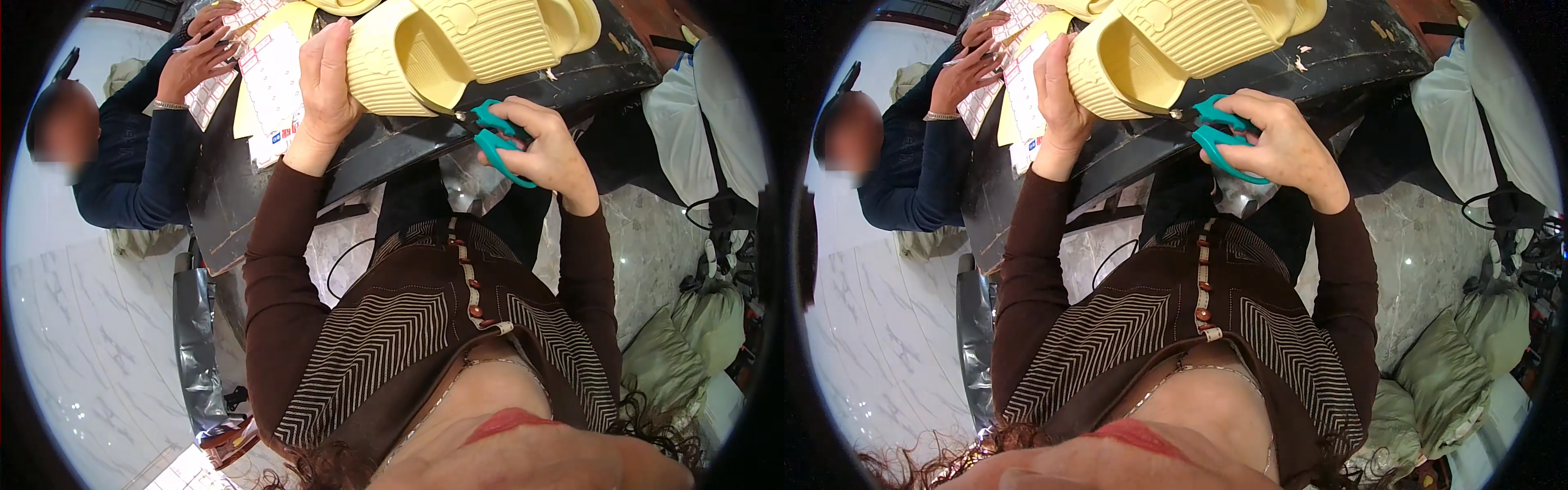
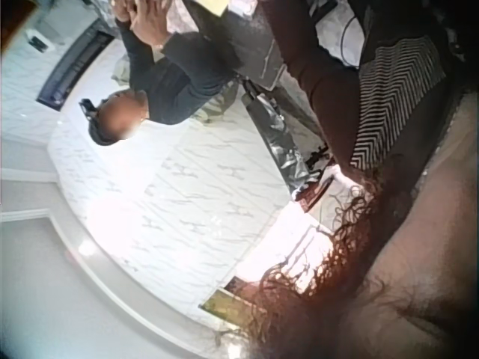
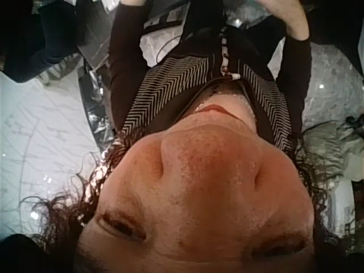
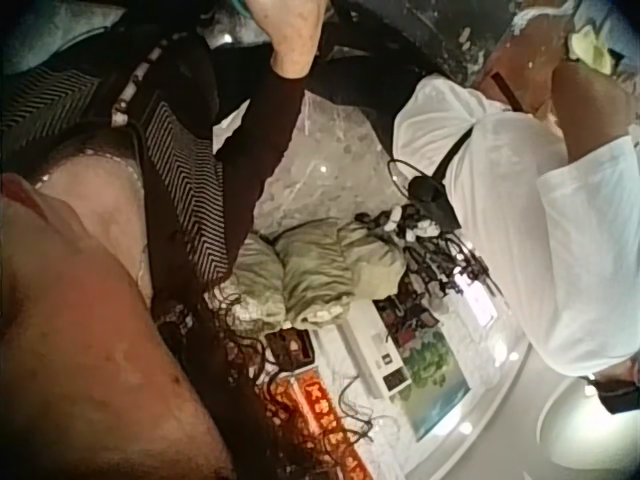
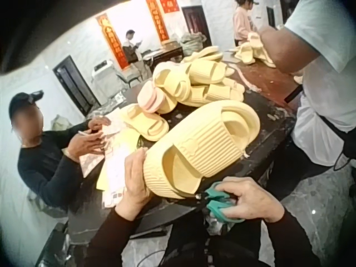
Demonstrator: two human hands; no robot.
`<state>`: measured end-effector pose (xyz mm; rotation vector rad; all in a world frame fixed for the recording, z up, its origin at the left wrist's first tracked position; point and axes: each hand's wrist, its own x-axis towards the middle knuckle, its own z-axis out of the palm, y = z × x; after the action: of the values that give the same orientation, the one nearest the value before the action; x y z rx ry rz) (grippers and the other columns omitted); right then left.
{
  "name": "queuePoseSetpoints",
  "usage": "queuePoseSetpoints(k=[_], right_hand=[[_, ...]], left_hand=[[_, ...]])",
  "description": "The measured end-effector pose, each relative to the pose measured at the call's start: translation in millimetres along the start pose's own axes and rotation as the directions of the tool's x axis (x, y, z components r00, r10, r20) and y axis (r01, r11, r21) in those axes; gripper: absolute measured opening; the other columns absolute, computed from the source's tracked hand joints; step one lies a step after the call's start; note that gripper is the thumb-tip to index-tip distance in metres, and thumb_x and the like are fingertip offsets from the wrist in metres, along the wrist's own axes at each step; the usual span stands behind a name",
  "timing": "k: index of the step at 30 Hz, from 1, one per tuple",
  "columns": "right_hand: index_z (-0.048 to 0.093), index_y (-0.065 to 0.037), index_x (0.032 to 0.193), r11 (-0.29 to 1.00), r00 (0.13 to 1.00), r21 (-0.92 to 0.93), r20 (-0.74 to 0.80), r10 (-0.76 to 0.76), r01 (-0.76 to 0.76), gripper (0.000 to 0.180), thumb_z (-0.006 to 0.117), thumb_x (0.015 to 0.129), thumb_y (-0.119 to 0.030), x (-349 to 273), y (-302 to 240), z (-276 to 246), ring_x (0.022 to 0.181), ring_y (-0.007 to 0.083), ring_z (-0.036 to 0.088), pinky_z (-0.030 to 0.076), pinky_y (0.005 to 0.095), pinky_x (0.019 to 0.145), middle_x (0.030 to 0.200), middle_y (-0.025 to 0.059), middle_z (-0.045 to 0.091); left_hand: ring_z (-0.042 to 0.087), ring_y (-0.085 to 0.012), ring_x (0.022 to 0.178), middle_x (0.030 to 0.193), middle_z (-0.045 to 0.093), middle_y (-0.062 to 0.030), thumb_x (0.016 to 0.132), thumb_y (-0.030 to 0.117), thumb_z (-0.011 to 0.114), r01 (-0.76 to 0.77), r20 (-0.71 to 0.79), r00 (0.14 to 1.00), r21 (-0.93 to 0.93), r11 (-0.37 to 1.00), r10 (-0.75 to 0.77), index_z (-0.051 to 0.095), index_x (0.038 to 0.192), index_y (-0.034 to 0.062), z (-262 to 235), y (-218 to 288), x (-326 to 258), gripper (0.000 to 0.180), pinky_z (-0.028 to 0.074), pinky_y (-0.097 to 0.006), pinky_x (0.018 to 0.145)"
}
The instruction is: Use scissors to trim excess material from the edges of slippers at a workstation.
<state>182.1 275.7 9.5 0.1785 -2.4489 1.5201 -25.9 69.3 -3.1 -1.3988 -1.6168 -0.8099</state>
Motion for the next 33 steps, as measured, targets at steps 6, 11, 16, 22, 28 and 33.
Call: queuePoseSetpoints(k=[6, 11, 16, 22, 28, 33], right_hand=[[0.063, 0.004, 0.1, 1.0, 1.0, 0.032, -0.012, 0.001, -0.001, 0.034, 0.074, 0.068, 0.0, -1, 0, 4, 0.068, 0.01, 0.053, 0.043, 0.0247, 0.059, 0.079, 0.0048, 0.056], [0.064, 0.004, 0.1, 0.997, 0.998, 0.059, -0.021, 0.052, -0.05, 0.032, 0.074, 0.07, -0.003, -3, -5, 7, 0.071, 0.0112, 0.057, 0.046, 0.0252, 0.062, 0.082, 0.0062, 0.06], [0.067, 0.003, 0.097, 0.994, 0.994, 0.073, -0.052, 0.091, -0.087, 0.03, 0.076, 0.071, -0.008, -3, -3, 7, 0.072, 0.0136, 0.064, 0.05, 0.0268, 0.066, 0.085, 0.0089, 0.067], [0.063, 0.007, 0.102, 0.987, 0.992, 0.099, -0.013, 0.129, -0.127, 0.029, 0.068, 0.074, 0.001, -3, -2, 8, 0.074, 0.0101, 0.065, 0.051, 0.0233, 0.067, 0.088, 0.0075, 0.067], [0.065, 0.005, 0.102, 0.976, 0.984, 0.129, -0.007, 0.178, -0.176, 0.026, 0.066, 0.076, 0.001, -3, 2, 10, 0.075, 0.0101, 0.067, 0.051, 0.0221, 0.067, 0.083, 0.0059, 0.069], [0.066, 0.004, 0.102, 0.941, 0.973, 0.257, -0.008, 0.232, -0.222, 0.023, 0.064, 0.079, 0.0, -4, 4, 12, 0.074, 0.0089, 0.066, 0.05, 0.0214, 0.066, 0.083, 0.0045, 0.069]], left_hand=[[0.057, -0.0312, 0.105, 0.114, 0.061, -0.018, 0.081, 0.012, 0.075, -0.013, -0.015, 1.0, 0.005, 1.0, 0.013, 0.048, 0.129, -0.009, 1, -2, 0, 0.059, 0.046, -0.037, 0.093], [0.057, -0.0311, 0.105, 0.115, 0.061, -0.018, 0.081, 0.013, 0.075, -0.005, -0.011, 1.0, 0.019, 1.0, 0.005, 0.048, 0.129, -0.0091, -1, -2, -3, 0.06, 0.046, -0.036, 0.093], [0.057, -0.0308, 0.105, 0.115, 0.06, -0.0176, 0.08, 0.013, 0.076, -0.001, -0.013, 1.0, 0.015, 1.0, 0.002, 0.048, 0.129, -0.0082, 2, -1, 0, 0.06, 0.047, -0.036, 0.092], [0.057, -0.0306, 0.105, 0.114, 0.059, -0.0174, 0.079, 0.012, 0.076, 0.017, 0.0, 1.0, 0.022, 1.0, -0.017, 0.049, 0.128, -0.007, -2, 0, 2, 0.059, 0.047, -0.036, 0.091], [0.057, -0.0305, 0.105, 0.114, 0.059, -0.0177, 0.079, 0.011, 0.076, 0.035, 0.002, 0.999, 0.012, 0.999, -0.035, 0.05, 0.128, -0.0071, 0, 0, 2, 0.058, 0.047, -0.036, 0.091], [0.057, -0.0308, 0.105, 0.114, 0.06, -0.0178, 0.079, 0.011, 0.076, 0.05, -0.001, 0.999, 0.031, 0.998, -0.05, 0.05, 0.128, -0.0072, 0, 1, 2, 0.058, 0.047, -0.036, 0.091]])
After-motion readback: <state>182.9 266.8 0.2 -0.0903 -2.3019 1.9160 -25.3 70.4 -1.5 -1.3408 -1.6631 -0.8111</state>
